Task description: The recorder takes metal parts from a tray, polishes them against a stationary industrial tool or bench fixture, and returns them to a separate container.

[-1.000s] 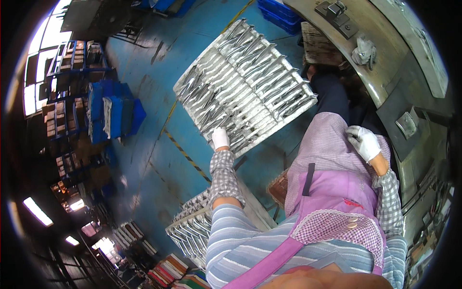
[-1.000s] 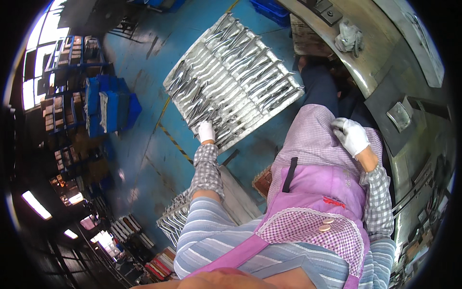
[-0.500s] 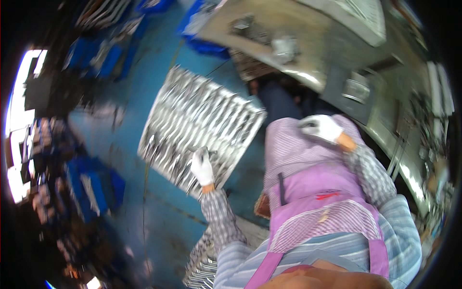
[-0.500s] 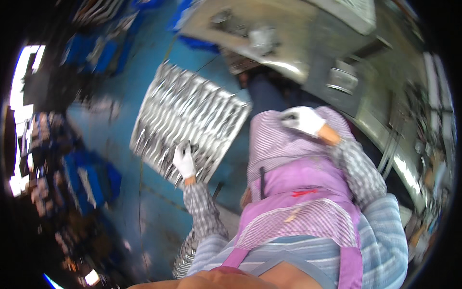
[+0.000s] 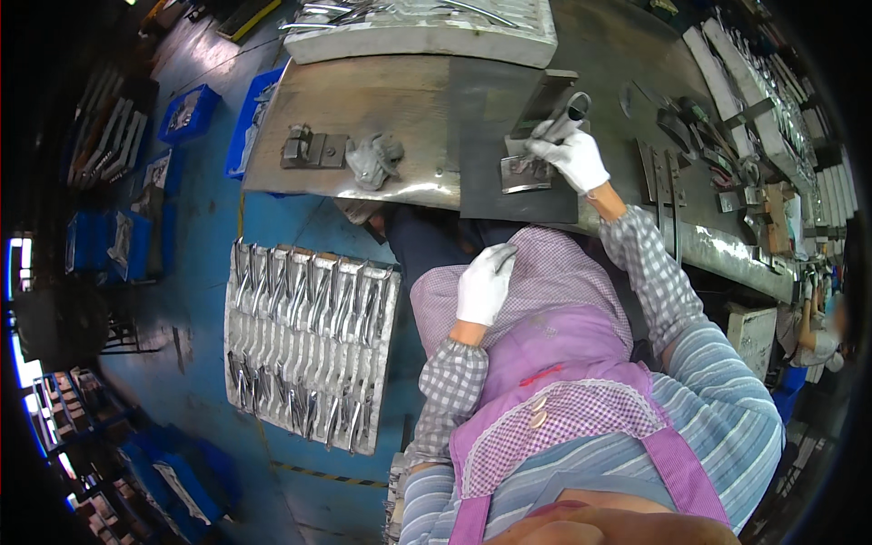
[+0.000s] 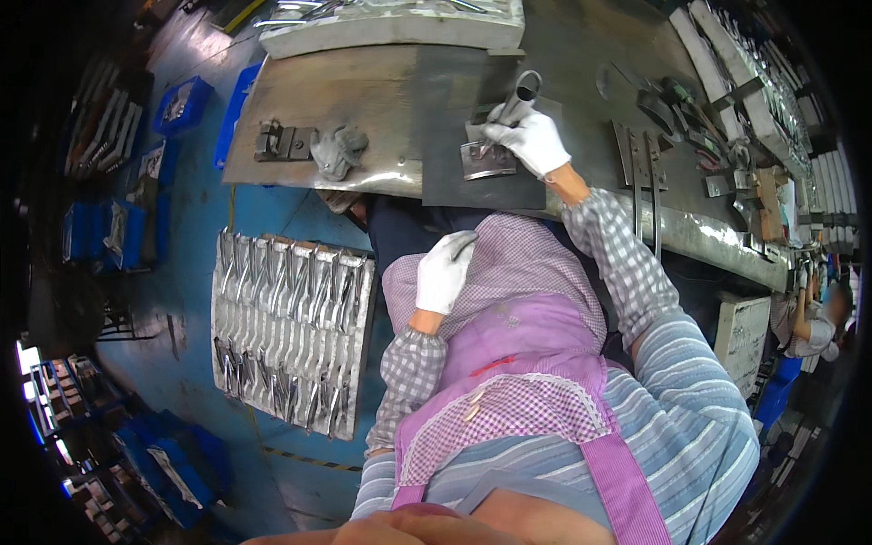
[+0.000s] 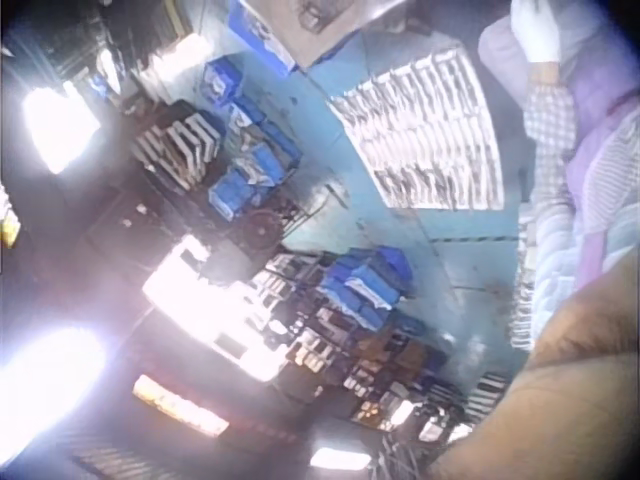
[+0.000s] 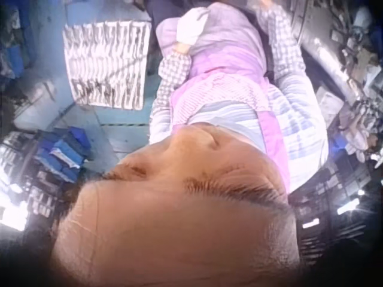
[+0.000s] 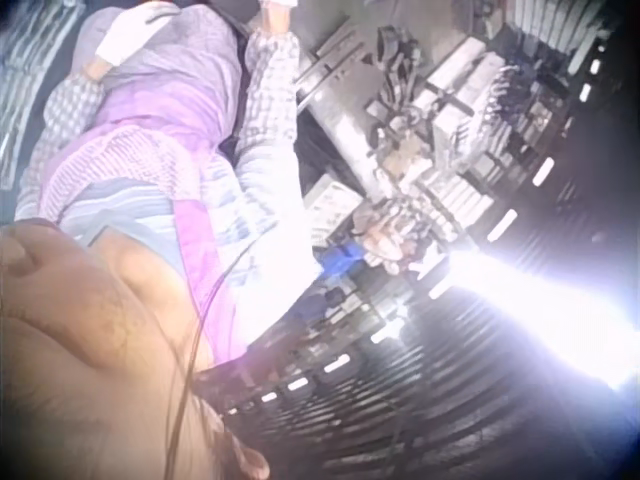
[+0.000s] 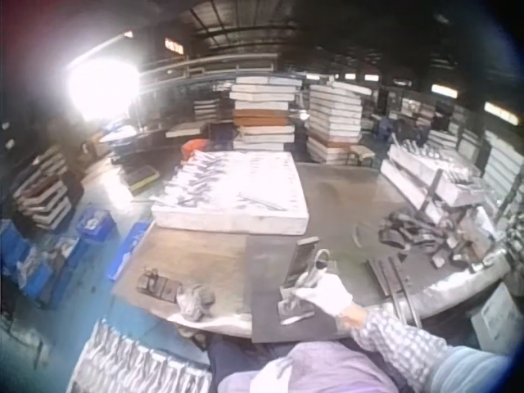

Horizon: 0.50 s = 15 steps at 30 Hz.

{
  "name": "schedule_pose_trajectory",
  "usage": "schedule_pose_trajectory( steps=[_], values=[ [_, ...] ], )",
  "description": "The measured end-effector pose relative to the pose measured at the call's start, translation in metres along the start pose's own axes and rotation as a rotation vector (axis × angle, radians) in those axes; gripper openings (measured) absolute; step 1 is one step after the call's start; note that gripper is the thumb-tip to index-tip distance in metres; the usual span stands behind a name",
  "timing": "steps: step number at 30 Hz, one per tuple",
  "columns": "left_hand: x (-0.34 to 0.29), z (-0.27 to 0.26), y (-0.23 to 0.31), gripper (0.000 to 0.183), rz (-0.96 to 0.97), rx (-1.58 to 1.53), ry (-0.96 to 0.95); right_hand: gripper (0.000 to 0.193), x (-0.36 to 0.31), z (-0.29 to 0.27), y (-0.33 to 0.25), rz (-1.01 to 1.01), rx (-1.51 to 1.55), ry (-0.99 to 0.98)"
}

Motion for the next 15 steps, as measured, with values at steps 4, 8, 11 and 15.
schedule_pose_trajectory(
  steps=[4, 8, 11, 15],
  values=[
    [0.035, 0.001, 0.015, 0.018, 0.073, 0.078, 0.016, 0.025, 0.011, 0.0, 0.004, -0.03, -0.115, -0.087],
    [0.095, -0.019, 0.032, 0.021, 0.012, 0.099, 0.277, 0.02, 0.015, 0.006, 0.012, -0.054, -0.14, -0.112],
    [0.12, -0.02, 0.019, 0.018, 0.007, 0.106, 0.383, 0.028, 0.007, 0.009, 0.013, -0.146, -0.018, -0.015],
    [0.128, -0.009, 0.003, 0.018, -0.061, 0.065, 0.439, 0.034, 0.006, 0.011, 0.027, -0.136, -0.019, 0.024]
  ],
)
Point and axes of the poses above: each hand's wrist, its own x-axis towards the middle knuckle, its own z-axis out of the palm, y = z × x, the point moved 9 cm from there along x, towards the middle knuckle, and after that the axes turned 10 degrees about -y, right-handed, at the moved point
